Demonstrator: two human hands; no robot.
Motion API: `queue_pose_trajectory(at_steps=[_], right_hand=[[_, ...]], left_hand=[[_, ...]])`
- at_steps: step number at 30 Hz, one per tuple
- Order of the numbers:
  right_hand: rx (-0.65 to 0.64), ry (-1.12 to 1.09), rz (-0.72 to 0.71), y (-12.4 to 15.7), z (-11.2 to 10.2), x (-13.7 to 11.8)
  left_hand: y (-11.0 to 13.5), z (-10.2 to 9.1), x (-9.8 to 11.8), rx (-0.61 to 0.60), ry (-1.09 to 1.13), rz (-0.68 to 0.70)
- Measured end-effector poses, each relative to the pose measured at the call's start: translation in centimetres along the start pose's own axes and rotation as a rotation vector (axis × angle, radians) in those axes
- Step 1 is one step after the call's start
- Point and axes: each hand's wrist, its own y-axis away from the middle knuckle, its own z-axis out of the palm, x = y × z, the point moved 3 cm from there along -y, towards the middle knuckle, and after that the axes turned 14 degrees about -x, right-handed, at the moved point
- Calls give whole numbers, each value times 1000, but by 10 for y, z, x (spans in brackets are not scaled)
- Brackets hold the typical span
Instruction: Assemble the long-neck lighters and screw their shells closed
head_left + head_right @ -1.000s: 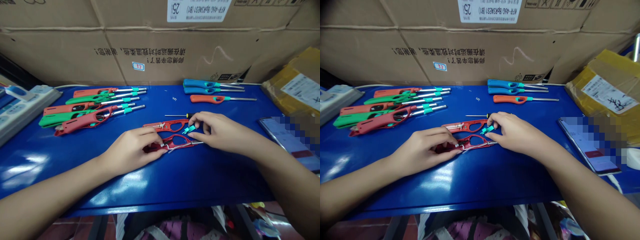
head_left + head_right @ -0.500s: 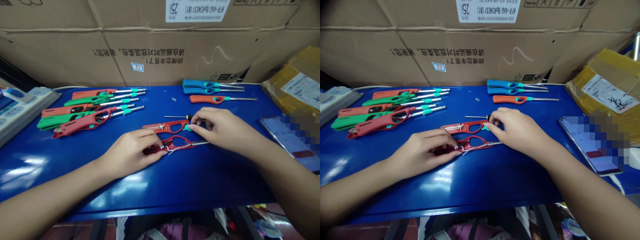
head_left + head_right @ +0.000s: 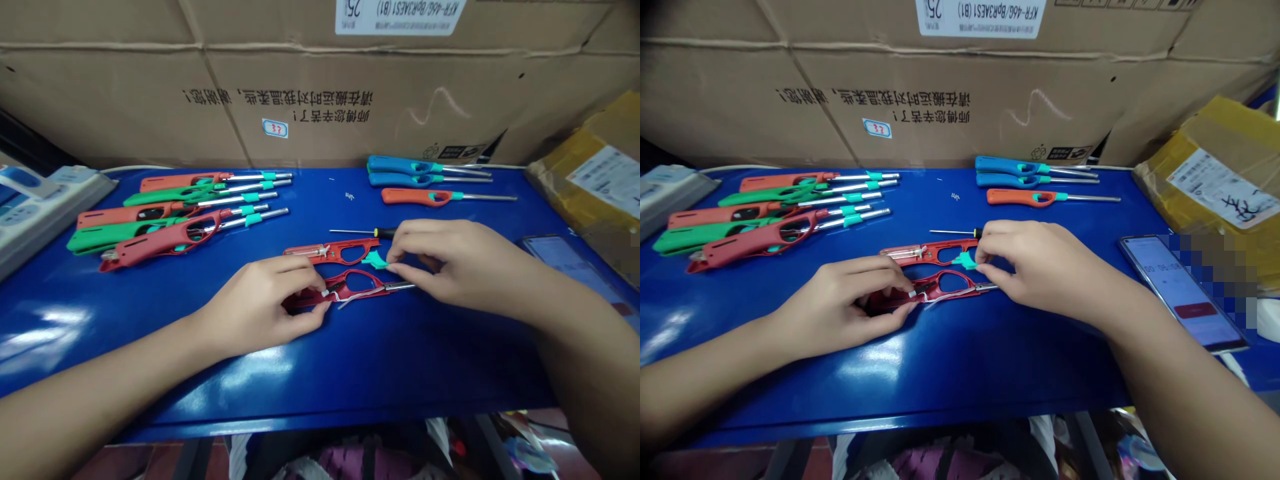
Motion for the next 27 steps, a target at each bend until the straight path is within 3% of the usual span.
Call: queue_pose_trajectory(at_steps=[4, 14, 27], right_hand=[[-41, -77, -127, 0, 5, -15], [-38, 139, -171, 1, 15, -18], [-42, 170, -228, 1, 16, -24]], left_hand=[[0, 0, -1, -20, -5, -6], [1, 2, -2, -6, -11, 6], [0, 1, 0, -20, -3, 18]])
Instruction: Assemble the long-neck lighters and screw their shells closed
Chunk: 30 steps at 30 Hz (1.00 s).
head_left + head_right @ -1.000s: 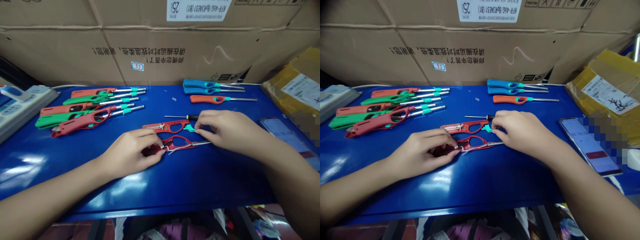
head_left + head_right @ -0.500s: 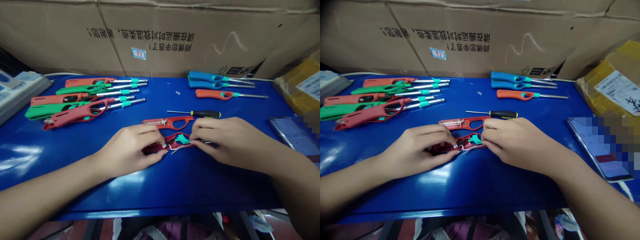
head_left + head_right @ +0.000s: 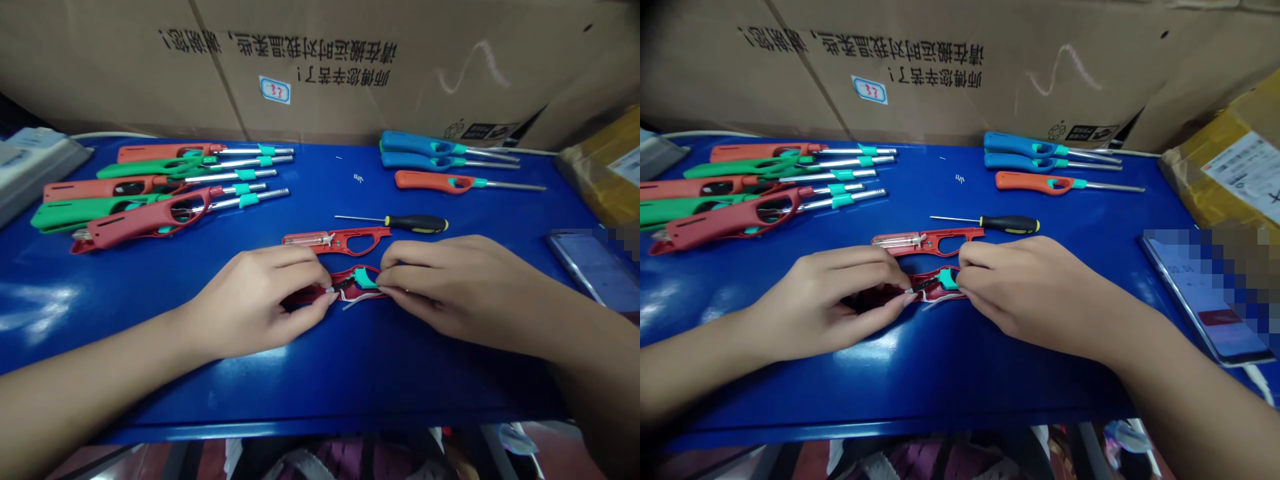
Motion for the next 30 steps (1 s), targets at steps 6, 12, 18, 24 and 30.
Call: queue_pose_trajectory(at_steps=[6, 12, 18, 24, 30], right_hand=[[-24, -40, -28, -1, -1, 0], [-35, -100, -35, -2, -3, -2], [-65, -241, -56, -3, -1, -2], [-83, -219, -58, -5, 0, -2], [-81, -192, -57, -4, 0, -5]], left_hand=[[0, 0, 0, 6, -8, -2], [1, 0, 1, 29, -26, 12], [0, 0, 2, 29, -27, 8], [0, 1, 2, 24, -20, 5], [0, 1, 2, 14, -26, 22]])
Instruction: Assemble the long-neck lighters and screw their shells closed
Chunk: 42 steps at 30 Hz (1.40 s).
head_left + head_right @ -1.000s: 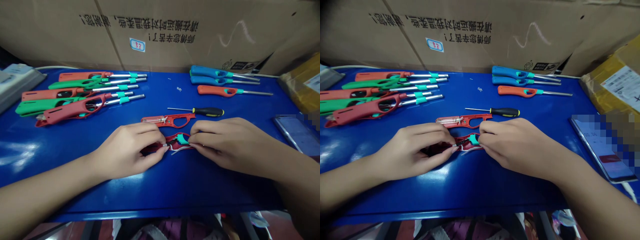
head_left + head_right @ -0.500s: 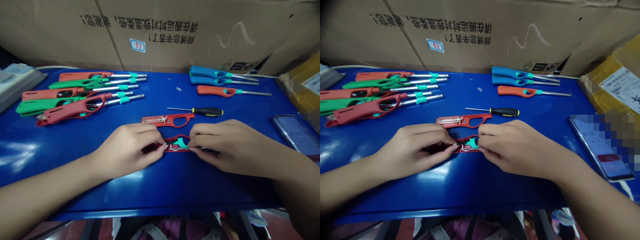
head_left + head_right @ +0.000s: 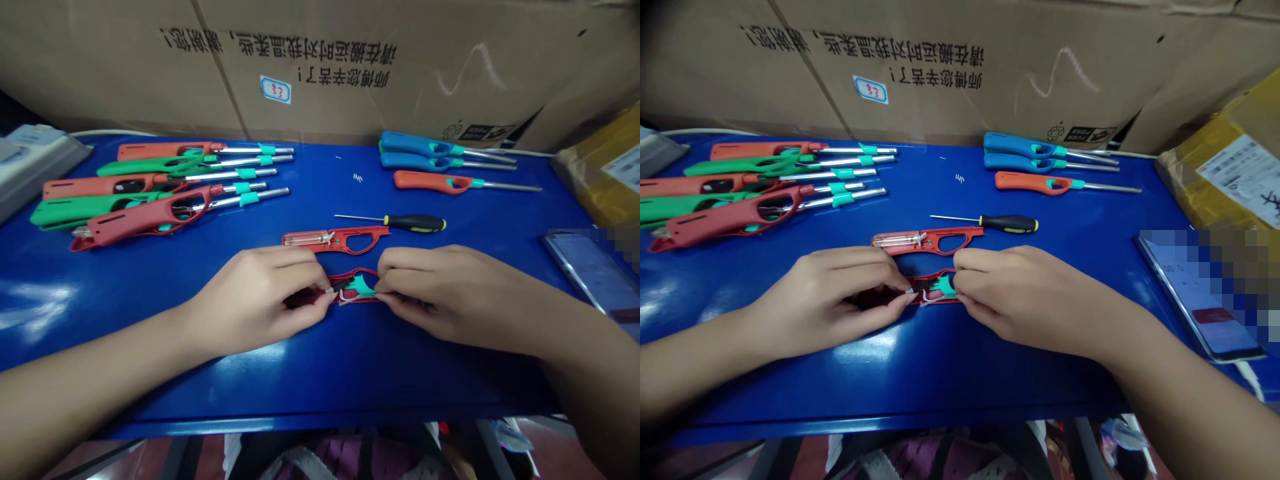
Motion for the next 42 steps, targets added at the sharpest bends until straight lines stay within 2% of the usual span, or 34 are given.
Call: queue_pose_trajectory(at_steps=[7, 16, 31, 42], right_hand=[[-17, 109, 9, 3, 3, -5], [1, -3, 35, 1, 1, 3], [-34, 129, 3, 2, 3, -3], [-47, 52, 46, 0, 4, -2]], left_hand=[[-1, -1, 2, 12, -19, 7], [0, 0, 1, 6, -18, 19], [-2, 0, 0, -13, -24, 33], [-2, 0, 0, -21, 26, -8]])
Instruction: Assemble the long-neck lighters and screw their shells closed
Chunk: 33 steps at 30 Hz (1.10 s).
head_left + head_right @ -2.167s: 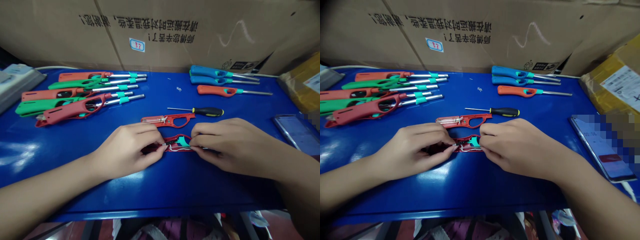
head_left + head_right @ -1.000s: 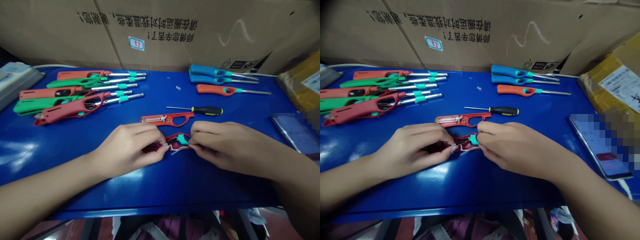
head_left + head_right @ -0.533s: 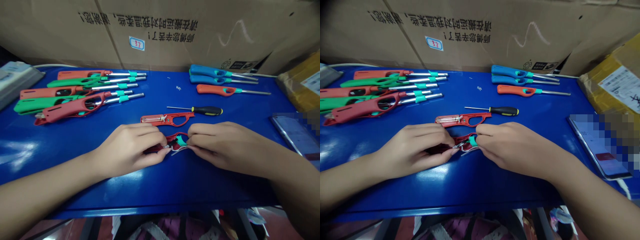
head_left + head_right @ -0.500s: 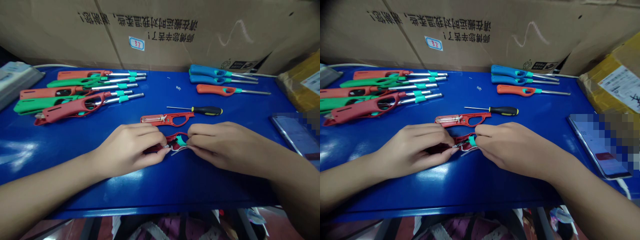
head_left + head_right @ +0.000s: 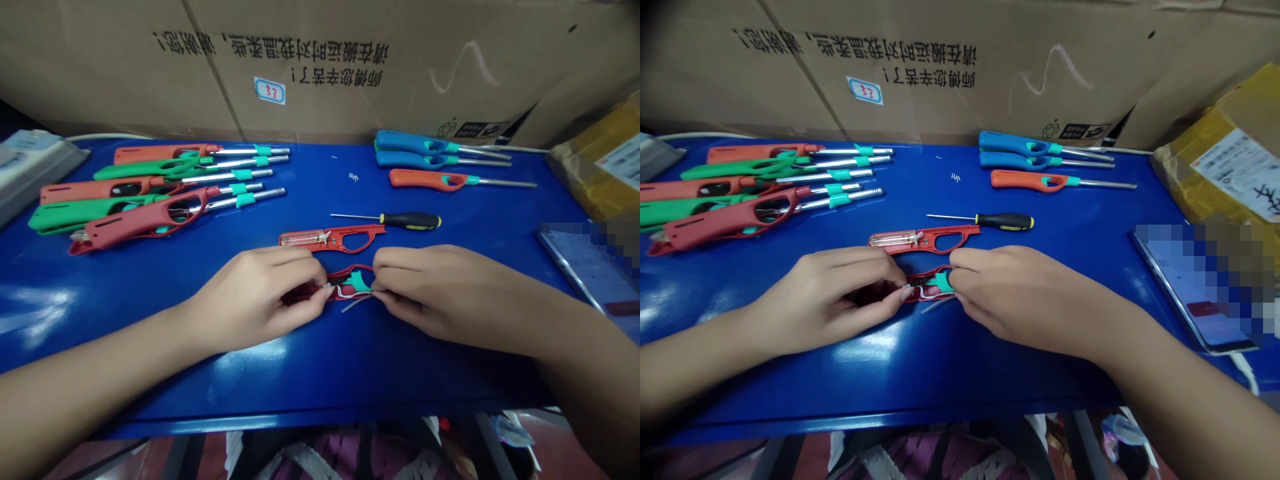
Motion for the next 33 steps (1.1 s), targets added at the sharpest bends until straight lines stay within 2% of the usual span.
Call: queue_pose_trajectory(at_steps=[16, 27, 33], right_hand=[[39, -70, -109, 1, -3, 1], [38, -38, -104, 2, -2, 1], [33, -46, -36, 2, 0, 5]], left_hand=[[1, 2, -2, -103, -67, -14], [0, 0, -2, -63, -69, 31], [0, -1, -3, 1, -91, 52]])
